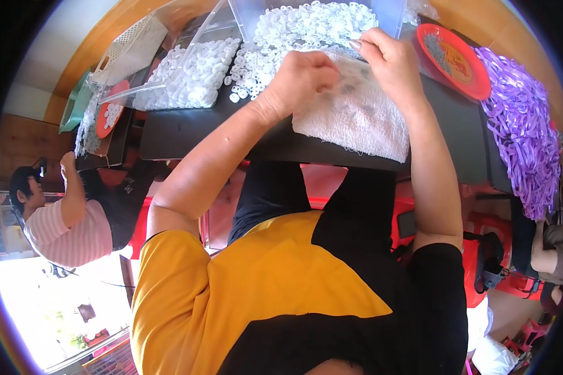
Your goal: Inspecting and sorting small white plastic hardware components on a workbench.
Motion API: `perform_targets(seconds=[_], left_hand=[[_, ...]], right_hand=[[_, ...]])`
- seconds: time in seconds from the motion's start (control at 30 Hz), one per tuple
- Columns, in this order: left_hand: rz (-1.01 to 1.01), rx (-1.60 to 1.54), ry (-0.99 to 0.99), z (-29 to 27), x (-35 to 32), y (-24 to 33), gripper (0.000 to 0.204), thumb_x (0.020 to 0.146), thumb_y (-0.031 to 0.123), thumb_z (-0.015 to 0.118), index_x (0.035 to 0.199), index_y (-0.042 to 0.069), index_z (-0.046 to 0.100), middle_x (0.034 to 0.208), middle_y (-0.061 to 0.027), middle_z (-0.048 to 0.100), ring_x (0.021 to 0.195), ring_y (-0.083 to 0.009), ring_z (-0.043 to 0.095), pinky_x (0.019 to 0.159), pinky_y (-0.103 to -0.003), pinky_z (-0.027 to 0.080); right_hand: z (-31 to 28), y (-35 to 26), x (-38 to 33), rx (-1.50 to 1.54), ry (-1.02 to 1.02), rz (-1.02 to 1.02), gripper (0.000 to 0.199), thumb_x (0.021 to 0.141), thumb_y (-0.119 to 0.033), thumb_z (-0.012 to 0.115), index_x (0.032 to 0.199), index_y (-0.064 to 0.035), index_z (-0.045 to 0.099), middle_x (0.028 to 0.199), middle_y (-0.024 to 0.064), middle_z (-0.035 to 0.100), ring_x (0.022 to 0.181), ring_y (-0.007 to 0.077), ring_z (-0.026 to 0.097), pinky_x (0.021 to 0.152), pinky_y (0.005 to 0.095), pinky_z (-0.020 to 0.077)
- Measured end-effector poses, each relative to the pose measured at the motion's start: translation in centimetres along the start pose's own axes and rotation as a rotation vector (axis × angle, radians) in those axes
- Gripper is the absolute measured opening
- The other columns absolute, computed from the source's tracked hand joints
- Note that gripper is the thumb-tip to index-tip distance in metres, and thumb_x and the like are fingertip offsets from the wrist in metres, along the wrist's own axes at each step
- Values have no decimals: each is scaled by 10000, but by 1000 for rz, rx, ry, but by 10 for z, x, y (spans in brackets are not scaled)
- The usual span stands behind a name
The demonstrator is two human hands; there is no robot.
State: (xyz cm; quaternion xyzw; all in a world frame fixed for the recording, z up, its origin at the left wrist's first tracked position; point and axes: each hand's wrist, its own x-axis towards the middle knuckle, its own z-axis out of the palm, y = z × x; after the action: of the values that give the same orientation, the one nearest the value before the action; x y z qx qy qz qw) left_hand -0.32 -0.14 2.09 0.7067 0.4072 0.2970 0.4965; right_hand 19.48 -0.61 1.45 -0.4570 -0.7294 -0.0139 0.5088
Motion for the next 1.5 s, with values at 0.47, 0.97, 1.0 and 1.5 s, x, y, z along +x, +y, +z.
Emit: perform_targets(seconds=[0.47,0.97,1.0,1.5], left_hand=[[-128,-942,-215,0,24,-14,153,914,141,572,894,-10,588,764,-60,560,668,-166,526,528,-283,402],[-116,-1031,-85,1,15,-16,130,915,85,588,930,-45,586,768,-85,586,634,-163,567,489,-289,434],[-123,-1003,-62,1,13,-15,130,911,90,595,920,-39,592,759,-82,585,633,-161,568,489,-286,434],[309,-1061,-808,40,-156,125,530,977,397,428,1168,-78,567,966,-205,655,841,-236,650,627,-275,529]], right_hand=[[-5,-21,2,689,-321,379,102,882,27,597,978,30,632,822,52,675,761,95,649,724,230,513],[9,-23,-5,646,-191,385,69,888,8,608,948,38,628,831,39,660,784,88,612,728,232,484],[8,-25,-5,598,-193,404,63,881,4,617,935,31,635,843,27,653,785,77,593,726,232,476],[21,7,-7,349,-30,303,99,800,-4,638,894,-24,662,681,25,636,626,75,564,589,239,450]])
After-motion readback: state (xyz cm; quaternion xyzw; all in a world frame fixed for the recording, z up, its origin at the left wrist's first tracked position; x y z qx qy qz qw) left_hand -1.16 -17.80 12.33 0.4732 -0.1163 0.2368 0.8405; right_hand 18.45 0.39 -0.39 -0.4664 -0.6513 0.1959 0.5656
